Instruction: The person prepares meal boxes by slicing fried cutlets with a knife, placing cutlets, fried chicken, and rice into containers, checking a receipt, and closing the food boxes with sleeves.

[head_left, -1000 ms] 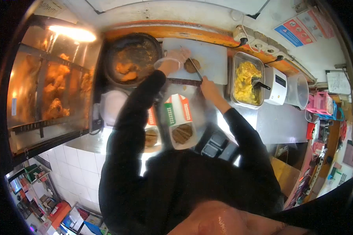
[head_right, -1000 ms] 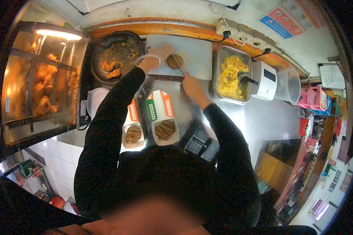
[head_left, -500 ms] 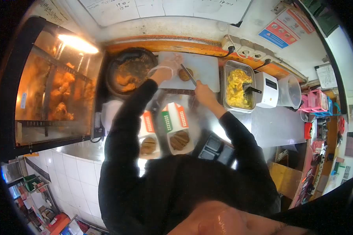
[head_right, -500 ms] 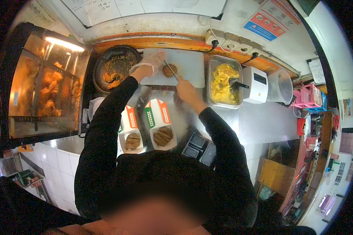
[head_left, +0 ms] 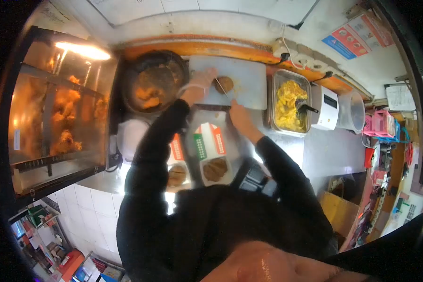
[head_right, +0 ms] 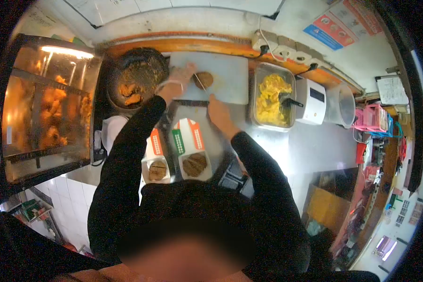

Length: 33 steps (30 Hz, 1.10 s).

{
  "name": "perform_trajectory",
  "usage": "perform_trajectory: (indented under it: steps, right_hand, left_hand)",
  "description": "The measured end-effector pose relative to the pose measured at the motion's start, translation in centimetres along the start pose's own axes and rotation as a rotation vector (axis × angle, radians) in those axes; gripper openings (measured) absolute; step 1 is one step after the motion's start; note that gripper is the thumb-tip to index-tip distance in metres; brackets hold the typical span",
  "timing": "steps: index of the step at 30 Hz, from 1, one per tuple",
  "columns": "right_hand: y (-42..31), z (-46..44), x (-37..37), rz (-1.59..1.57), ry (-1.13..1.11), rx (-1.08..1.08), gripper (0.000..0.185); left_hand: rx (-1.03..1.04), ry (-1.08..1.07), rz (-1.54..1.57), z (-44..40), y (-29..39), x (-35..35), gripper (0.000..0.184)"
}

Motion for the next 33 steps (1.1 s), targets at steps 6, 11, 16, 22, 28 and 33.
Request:
perform_trajectory:
  steps: [6, 11, 16, 22, 28, 33]
  right_hand:
    - [-0.5, -1.4, -1.6, 0.095, -0.106, 0.073, 0.021]
    - [-0.4, -0.3, -7.0, 0.142, -0.089, 0.029, 0.020]
    - [0.4, -0.5, -6.5, 0.208, -0.122, 0.039, 0.023]
    - [1.9, -1.0, -4.7, 0.224, -0.088, 0.042, 0.019]
    - [2.1, -0.9, -3.6, 0.117, -0.083, 0.051, 0.020]
    - [3.2, -1.8, -0.3, 0.051, -0.028, 0.094, 0.019]
  left_hand:
    - [-0.053, -0.299, -0.060, -0.7, -0.2, -0.7, 0.071]
    - [-0.056, -0.249, 0.008, -1.3, 1.6, -3.9, 0.070]
    - [-0.033, -0.231, 0.051, -1.7, 2.1, -3.0, 0.068]
    - [0.025, -0.185, 0.037, -2.7, 2.2, -1.4, 0.068]
    - [0.003, -0.314, 0.023, -2.8, 2.5, -1.0, 0.071]
    - [0.044, -0.333, -0.082, -2.9, 1.9, 0.5, 0.070]
Point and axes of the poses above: each hand's wrist, its own z-axis away from the middle knuckle, its own x-axis out of the palm, y = z × x, the point moved 8 cm from there along -z, towards the middle knuckle, and after that the axes turned 11 degrees about z, right-handed, at the moved point
